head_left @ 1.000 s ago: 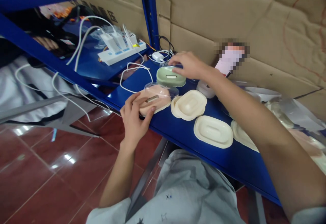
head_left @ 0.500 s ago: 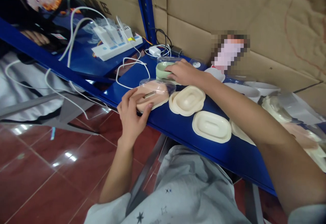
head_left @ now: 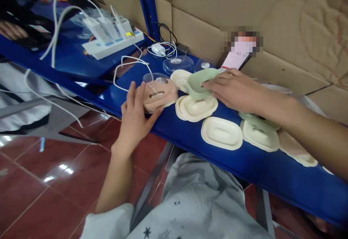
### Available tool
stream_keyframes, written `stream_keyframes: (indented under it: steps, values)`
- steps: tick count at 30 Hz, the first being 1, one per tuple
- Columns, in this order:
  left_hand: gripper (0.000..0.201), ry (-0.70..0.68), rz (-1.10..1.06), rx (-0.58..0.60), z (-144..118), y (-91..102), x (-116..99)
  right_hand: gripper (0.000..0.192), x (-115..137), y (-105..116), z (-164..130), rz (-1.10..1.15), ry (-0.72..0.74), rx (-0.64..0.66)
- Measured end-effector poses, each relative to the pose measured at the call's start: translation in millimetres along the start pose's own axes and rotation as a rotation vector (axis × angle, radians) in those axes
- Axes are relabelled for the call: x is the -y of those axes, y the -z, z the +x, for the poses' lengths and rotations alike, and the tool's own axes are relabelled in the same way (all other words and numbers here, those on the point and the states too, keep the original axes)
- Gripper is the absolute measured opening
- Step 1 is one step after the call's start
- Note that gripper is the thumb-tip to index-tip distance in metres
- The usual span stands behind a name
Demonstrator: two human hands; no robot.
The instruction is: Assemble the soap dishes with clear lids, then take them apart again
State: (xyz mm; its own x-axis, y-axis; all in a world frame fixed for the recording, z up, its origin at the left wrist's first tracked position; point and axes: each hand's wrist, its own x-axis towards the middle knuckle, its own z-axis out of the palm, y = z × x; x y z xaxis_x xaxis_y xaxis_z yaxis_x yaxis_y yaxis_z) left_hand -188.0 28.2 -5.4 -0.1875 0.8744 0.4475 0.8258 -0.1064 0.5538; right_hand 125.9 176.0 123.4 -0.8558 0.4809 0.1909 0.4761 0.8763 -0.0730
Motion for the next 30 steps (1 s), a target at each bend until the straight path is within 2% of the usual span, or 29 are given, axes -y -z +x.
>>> stream_keyframes:
  steps: [3, 5, 7, 9, 10, 12, 14, 15, 17, 19, 24, 30]
  values:
    - [0.092, -0.055, -0.011, -0.009, -3, 4.6, -1, 0.048, 21, 20, -39, 0.036, -0.048, 0.075]
    - [0.084, -0.091, -0.006, -0.071, -11, 8.6, -9, 0.049, 43, 28, -76, 0.046, -0.11, 0.09]
    - [0.068, -0.128, 0.017, -0.182, -24, 10.6, -24, 0.049, 69, 26, -119, 0.067, -0.154, 0.118]
    - [0.05, -0.199, 0.01, -0.221, -36, 8.3, -46, 0.051, 95, 14, -162, 0.097, -0.197, 0.1]
    - [0.043, -0.265, -0.013, -0.175, -42, 5.2, -59, 0.054, 106, 6, -181, 0.108, -0.216, 0.074]
    - [0.036, -0.428, -0.063, 0.025, -48, -4.8, -86, 0.065, 121, -8, -213, 0.114, -0.275, 0.014]
    - [0.034, -0.59, -0.084, 0.196, -49, -18.2, -109, 0.076, 126, -20, -238, 0.066, -0.401, -0.064]
    - [0.033, -0.652, -0.08, 0.23, -47, -25.3, -119, 0.078, 124, -24, -248, 0.021, -0.484, -0.111]
    - [0.029, -0.739, -0.062, 0.237, -43, -38.4, -134, 0.077, 116, -33, -263, -0.087, -0.624, -0.214]
    - [0.025, -0.788, -0.049, 0.245, -39, -48.6, -143, 0.071, 107, -42, -275, -0.157, -0.689, -0.285]
    - [0.013, -0.736, -0.072, 0.29, -41, -61.0, -148, 0.056, 95, -56, -282, -0.122, -0.661, -0.282]
    - [0.013, -0.708, -0.112, 0.296, -43, -61.6, -146, 0.062, 77, -42, -259, -0.204, -0.612, -0.261]
